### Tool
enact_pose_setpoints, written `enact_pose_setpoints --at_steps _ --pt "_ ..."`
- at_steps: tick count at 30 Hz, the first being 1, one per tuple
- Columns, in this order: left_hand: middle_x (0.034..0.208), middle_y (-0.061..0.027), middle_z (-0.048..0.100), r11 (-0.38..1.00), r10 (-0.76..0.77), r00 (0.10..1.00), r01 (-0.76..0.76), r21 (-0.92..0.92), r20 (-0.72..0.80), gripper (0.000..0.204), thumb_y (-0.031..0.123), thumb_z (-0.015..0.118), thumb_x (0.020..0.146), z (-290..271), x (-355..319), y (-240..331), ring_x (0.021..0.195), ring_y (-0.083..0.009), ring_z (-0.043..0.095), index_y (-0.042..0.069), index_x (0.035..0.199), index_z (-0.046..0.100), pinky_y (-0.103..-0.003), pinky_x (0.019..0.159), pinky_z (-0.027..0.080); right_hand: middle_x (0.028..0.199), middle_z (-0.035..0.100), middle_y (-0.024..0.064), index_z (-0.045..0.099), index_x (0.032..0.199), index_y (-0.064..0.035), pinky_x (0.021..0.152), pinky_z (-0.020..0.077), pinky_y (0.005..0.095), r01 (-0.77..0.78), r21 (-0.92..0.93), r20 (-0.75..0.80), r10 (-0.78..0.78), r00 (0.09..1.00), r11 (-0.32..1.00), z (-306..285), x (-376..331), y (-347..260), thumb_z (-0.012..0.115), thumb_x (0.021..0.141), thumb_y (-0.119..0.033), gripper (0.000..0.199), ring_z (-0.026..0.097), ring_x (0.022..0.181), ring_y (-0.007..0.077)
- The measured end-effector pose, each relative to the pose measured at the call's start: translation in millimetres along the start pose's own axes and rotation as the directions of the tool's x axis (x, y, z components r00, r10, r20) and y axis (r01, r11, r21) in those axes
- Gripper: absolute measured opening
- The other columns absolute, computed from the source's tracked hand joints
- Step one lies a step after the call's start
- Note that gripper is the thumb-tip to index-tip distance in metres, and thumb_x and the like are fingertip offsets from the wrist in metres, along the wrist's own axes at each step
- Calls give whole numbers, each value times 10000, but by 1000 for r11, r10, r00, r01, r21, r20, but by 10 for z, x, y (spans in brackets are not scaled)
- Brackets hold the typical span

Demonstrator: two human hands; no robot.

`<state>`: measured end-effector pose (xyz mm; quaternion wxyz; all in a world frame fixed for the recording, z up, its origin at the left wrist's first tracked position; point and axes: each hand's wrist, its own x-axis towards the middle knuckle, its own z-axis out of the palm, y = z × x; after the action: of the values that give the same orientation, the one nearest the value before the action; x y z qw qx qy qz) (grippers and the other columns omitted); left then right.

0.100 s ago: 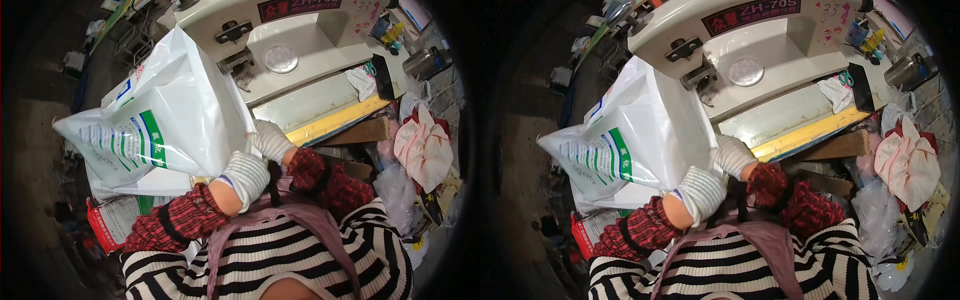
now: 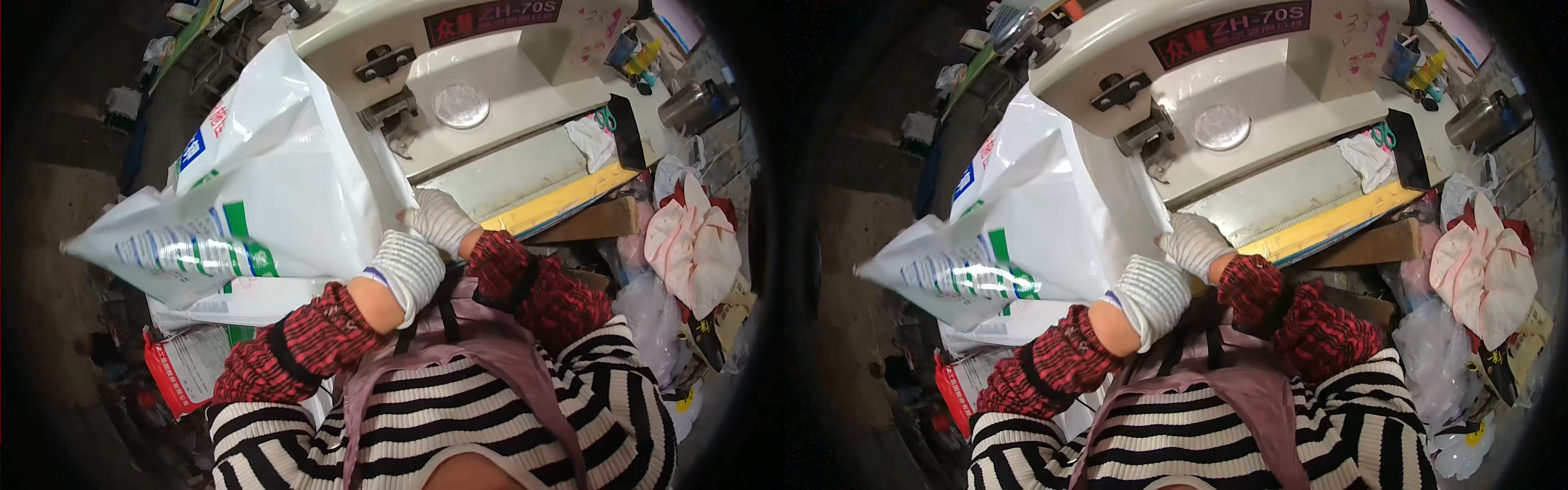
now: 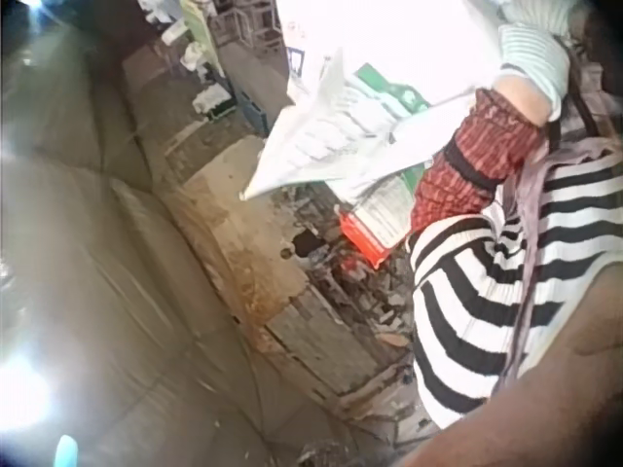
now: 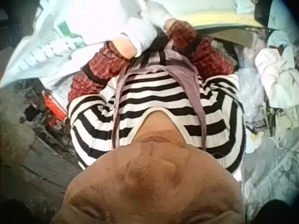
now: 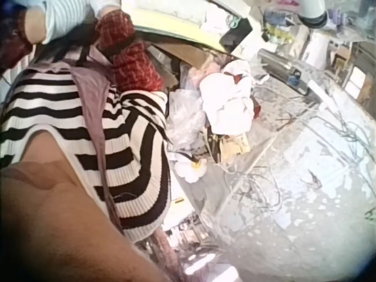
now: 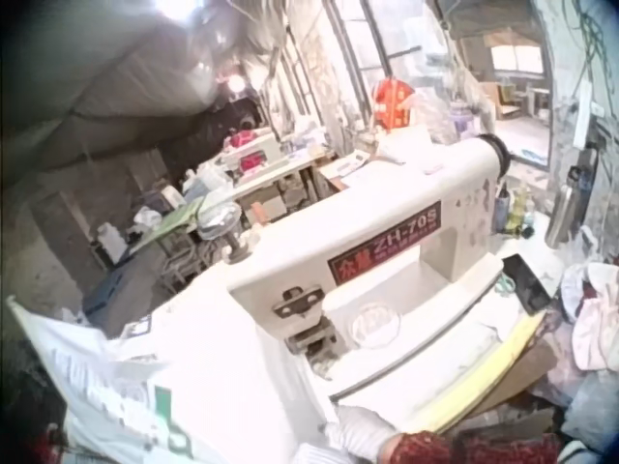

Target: Sealing the open edges of printed plastic bags using a heat sealer or industrial sewing machine.

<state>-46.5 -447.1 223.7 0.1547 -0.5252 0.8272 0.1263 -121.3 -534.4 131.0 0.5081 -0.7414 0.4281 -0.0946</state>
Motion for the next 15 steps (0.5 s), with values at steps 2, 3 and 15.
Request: enact_pose_setpoints --at_steps 2,3,15 --pt "778 -190 656 998 12 970 -28 63 244 248 184 572 746 -235 97 -88 714 -328 645 32 909 678 -420 617 499 885 632 278 644 938 33 802 482 429 -14 -130 -15 12 1000 991 -66 97 -154 617 768 -348 418 616 893 402" --pt "787 -179 664 997 -13 971 -6 80 238 271 233 600 757 -133 130 -185 715 -321 651 25 907 686 -414 634 507 861 634 276 647 903 36 789 482 431 -8 -122 16 10 1000 993 -50 149 -181 622 765 -360 421 617 875 408" --pt "989 -197 661 831 -556 828 552 -68 -80 374 245 403 907 554 528 -1790 859 -350 651 41 1173 569 -473 834 466 800 652 161 613 959 -10 667 490 353 390 62 -116 -381 917 919 -158 -135 -801 626 822 -369 385 606 678 277"
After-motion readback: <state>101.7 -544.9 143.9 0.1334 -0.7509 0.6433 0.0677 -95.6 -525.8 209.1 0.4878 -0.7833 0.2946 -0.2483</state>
